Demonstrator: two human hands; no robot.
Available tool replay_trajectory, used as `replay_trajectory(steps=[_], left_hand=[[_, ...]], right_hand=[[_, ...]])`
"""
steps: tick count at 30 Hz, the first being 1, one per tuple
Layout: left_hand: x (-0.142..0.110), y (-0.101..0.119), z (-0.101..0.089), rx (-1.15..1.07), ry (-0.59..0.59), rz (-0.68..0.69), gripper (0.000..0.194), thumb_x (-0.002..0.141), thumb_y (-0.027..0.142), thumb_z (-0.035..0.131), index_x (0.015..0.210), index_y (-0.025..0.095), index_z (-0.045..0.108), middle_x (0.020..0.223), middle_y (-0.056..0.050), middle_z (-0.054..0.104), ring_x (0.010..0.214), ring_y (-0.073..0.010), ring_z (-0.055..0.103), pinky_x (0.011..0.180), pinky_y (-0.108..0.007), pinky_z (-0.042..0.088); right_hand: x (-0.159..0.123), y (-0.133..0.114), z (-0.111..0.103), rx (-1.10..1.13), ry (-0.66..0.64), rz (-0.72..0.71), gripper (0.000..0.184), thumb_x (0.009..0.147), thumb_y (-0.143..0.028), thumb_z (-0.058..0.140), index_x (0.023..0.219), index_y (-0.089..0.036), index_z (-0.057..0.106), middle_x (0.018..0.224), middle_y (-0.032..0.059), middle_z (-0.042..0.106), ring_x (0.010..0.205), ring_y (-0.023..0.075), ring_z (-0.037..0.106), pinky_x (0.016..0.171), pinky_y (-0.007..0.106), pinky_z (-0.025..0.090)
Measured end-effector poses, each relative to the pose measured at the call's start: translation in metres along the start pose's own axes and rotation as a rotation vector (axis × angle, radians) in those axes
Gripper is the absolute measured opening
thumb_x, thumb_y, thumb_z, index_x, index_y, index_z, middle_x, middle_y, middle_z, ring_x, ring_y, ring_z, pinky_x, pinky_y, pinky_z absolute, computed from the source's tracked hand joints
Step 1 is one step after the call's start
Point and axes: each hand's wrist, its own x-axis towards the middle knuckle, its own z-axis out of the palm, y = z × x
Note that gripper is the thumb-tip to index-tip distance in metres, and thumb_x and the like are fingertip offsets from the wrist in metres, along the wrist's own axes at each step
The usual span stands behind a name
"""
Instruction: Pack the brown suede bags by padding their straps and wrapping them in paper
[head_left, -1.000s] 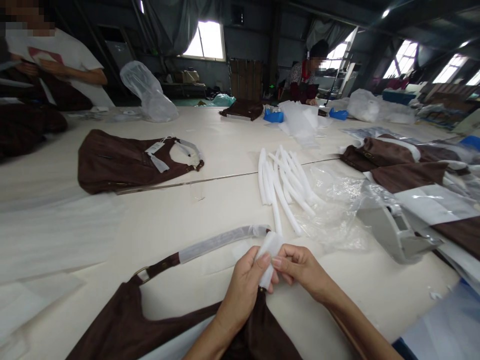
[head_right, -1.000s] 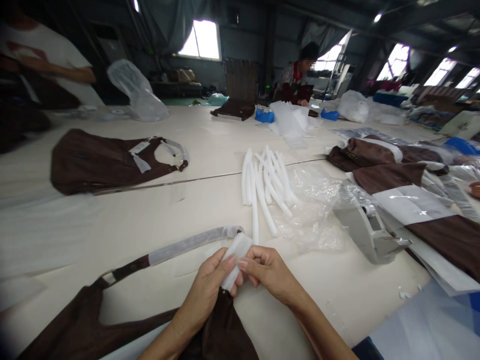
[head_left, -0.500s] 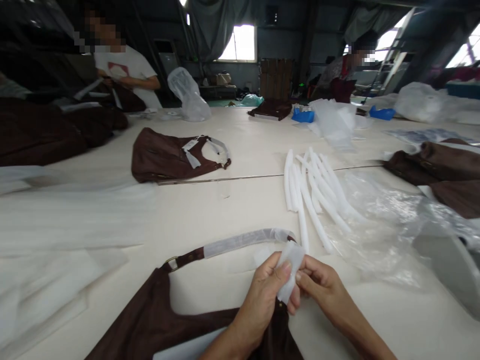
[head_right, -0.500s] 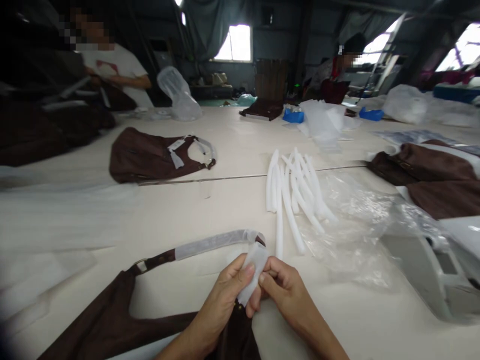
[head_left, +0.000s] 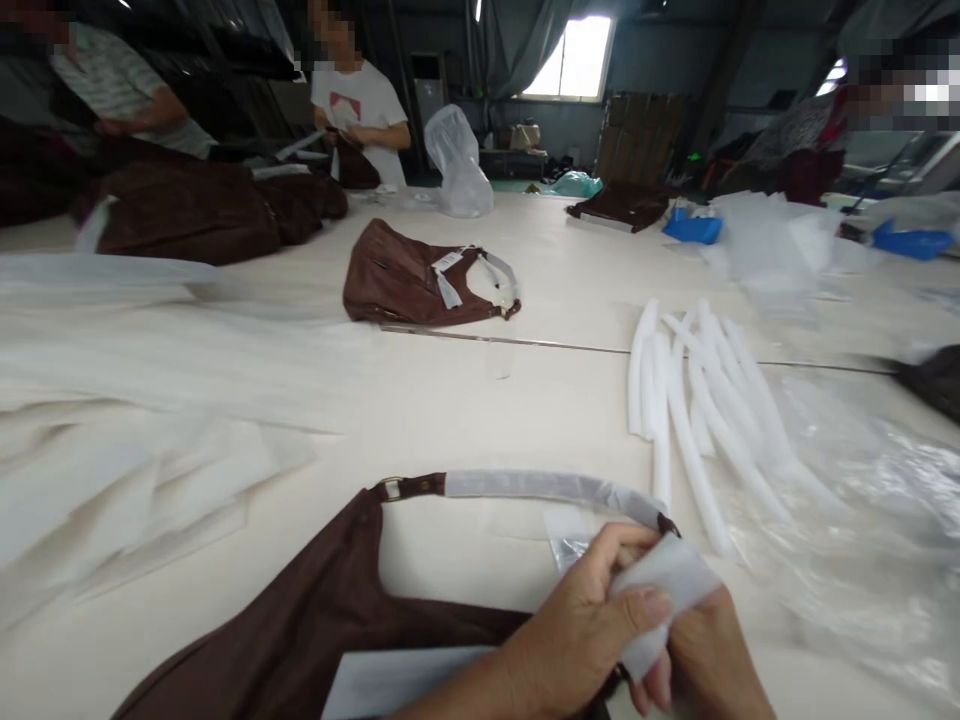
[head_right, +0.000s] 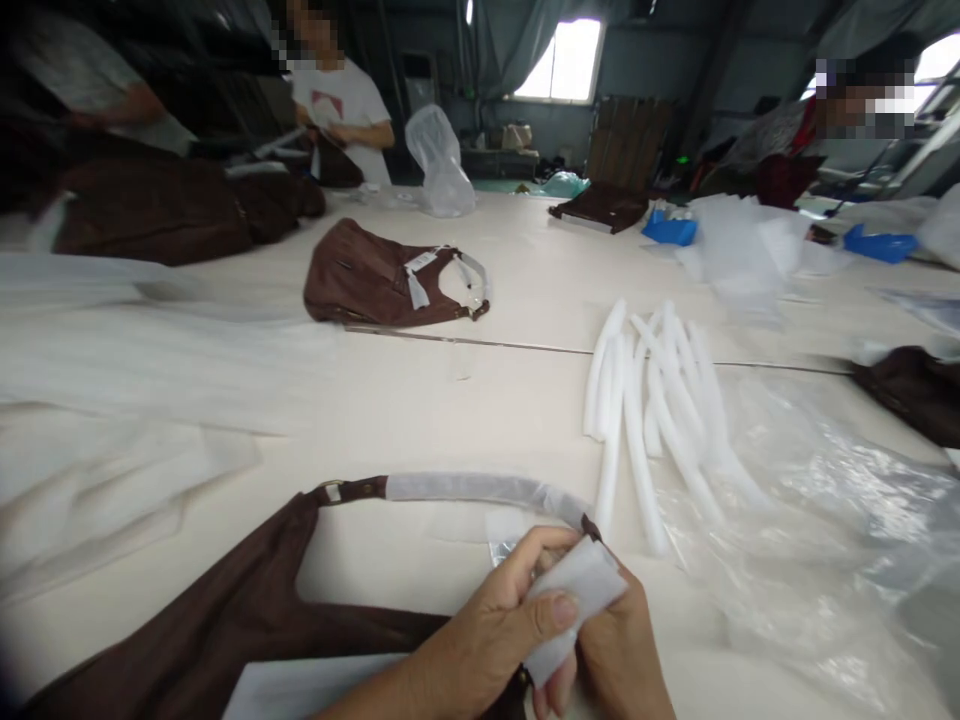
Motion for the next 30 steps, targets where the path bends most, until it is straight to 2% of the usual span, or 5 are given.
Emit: replay_trajectory(steps=[10, 18, 22, 26, 30], left_hand=[[0.003, 0.007, -0.004, 0.093, 0.103, 0.032, 0.071, 0.093, 0.053, 0.053, 0.147, 0.016, 0.027, 0.055, 0.002, 0.058, 0.049, -0.0141, 0.052, 0.048, -0.021, 0.043], [0.006, 0.009, -0.001, 0.196, 0.276, 0.025, 0.075, 0.094, 0.070, 0.027, 0.142, 0.014, 0.039, 0.059, -0.003, 0.064, 0.052, -0.0209, 0.062, 0.054, -0.029, 0.049], [0.008, 0.016, -0.008, 0.466, 0.345, 0.076, 0.066, 0.093, 0.069, 0.032, 0.123, 0.016, 0.057, 0.073, -0.007, 0.070, 0.063, -0.0240, 0.068, 0.062, -0.033, 0.052], [0.010, 0.062, -0.024, 0.847, 0.429, 0.166, 0.055, 0.096, 0.057, 0.027, 0.103, 0.017, 0.063, 0.081, -0.008, 0.073, 0.076, -0.0222, 0.070, 0.073, -0.032, 0.052], [-0.009, 0.133, -0.053, 1.174, 0.494, 0.117, 0.028, 0.086, 0.043, 0.047, 0.090, 0.022, 0.065, 0.089, -0.003, 0.074, 0.087, -0.0214, 0.067, 0.080, -0.030, 0.048]], right_hand=[[-0.013, -0.025, -0.003, 0.516, -0.249, -0.013, 0.034, 0.083, -0.046, 0.065, 0.093, -0.014, 0.065, 0.061, 0.0044, 0.063, 0.059, 0.0197, 0.062, 0.062, 0.031, 0.046], [0.001, -0.015, 0.008, 0.280, -0.075, -0.079, 0.039, 0.088, -0.052, 0.064, 0.073, -0.017, 0.057, 0.045, -0.0040, 0.050, 0.041, 0.0112, 0.048, 0.047, 0.024, 0.037], [0.005, -0.010, 0.006, 0.208, 0.141, -0.123, 0.038, 0.080, -0.053, 0.071, 0.084, -0.016, 0.062, 0.062, -0.0013, 0.060, 0.054, 0.0128, 0.050, 0.052, 0.025, 0.040], [0.009, -0.007, 0.003, 0.175, 0.224, -0.136, 0.040, 0.075, -0.054, 0.074, 0.080, -0.016, 0.063, 0.070, -0.0001, 0.062, 0.063, 0.0149, 0.052, 0.060, 0.026, 0.042], [0.003, -0.009, -0.009, 0.022, 0.160, -0.027, 0.050, 0.073, -0.065, 0.070, 0.070, -0.017, 0.059, 0.058, 0.0006, 0.059, 0.055, 0.0166, 0.055, 0.058, 0.029, 0.046]])
